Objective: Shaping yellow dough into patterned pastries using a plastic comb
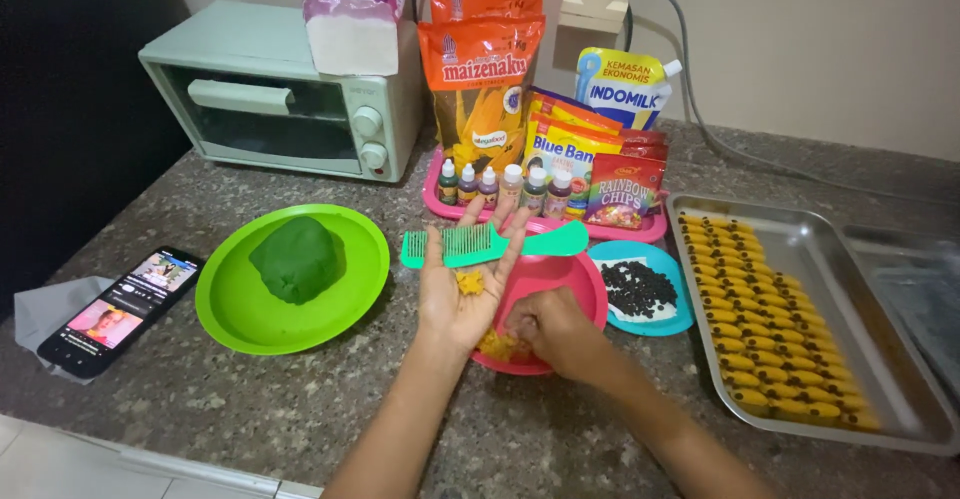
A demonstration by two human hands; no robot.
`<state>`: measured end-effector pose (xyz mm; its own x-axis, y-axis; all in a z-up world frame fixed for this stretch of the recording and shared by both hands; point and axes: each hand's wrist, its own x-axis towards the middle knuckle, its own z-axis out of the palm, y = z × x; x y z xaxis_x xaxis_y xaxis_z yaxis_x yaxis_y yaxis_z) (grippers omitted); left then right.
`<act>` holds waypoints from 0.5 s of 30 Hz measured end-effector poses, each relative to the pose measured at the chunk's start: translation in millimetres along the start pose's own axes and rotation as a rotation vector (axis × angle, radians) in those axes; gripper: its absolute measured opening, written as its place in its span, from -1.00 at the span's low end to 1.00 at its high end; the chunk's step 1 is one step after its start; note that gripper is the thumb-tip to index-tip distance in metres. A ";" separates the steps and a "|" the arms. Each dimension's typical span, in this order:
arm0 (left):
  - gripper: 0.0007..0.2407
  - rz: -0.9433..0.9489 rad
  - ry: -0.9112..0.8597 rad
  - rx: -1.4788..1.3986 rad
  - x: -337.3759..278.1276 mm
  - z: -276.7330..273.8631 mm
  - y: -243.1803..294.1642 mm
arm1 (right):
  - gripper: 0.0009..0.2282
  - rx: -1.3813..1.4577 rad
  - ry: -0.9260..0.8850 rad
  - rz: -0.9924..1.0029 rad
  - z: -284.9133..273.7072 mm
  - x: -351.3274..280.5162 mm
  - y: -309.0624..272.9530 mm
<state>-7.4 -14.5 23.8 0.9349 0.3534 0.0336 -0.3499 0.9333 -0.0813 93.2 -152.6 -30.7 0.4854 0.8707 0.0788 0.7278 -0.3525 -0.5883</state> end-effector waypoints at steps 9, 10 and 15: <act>-0.42 0.002 -0.008 0.004 -1.5 0.3 -0.6 | -0.85 -0.123 -0.038 -0.165 -2.1 -0.4 10.3; -0.43 -0.001 -0.008 -0.009 -1.7 1.3 -0.8 | -0.85 -0.071 -0.012 -0.092 -7.0 -2.3 6.4; -0.42 0.010 -0.017 -0.021 2.6 -1.0 0.5 | -0.90 0.027 0.022 -0.027 -45.7 -25.3 -42.8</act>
<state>-5.1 -13.2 22.8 0.9301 0.3638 0.0496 -0.3576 0.9282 -0.1023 71.9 -175.2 29.3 0.4765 0.8719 0.1128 0.7277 -0.3191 -0.6071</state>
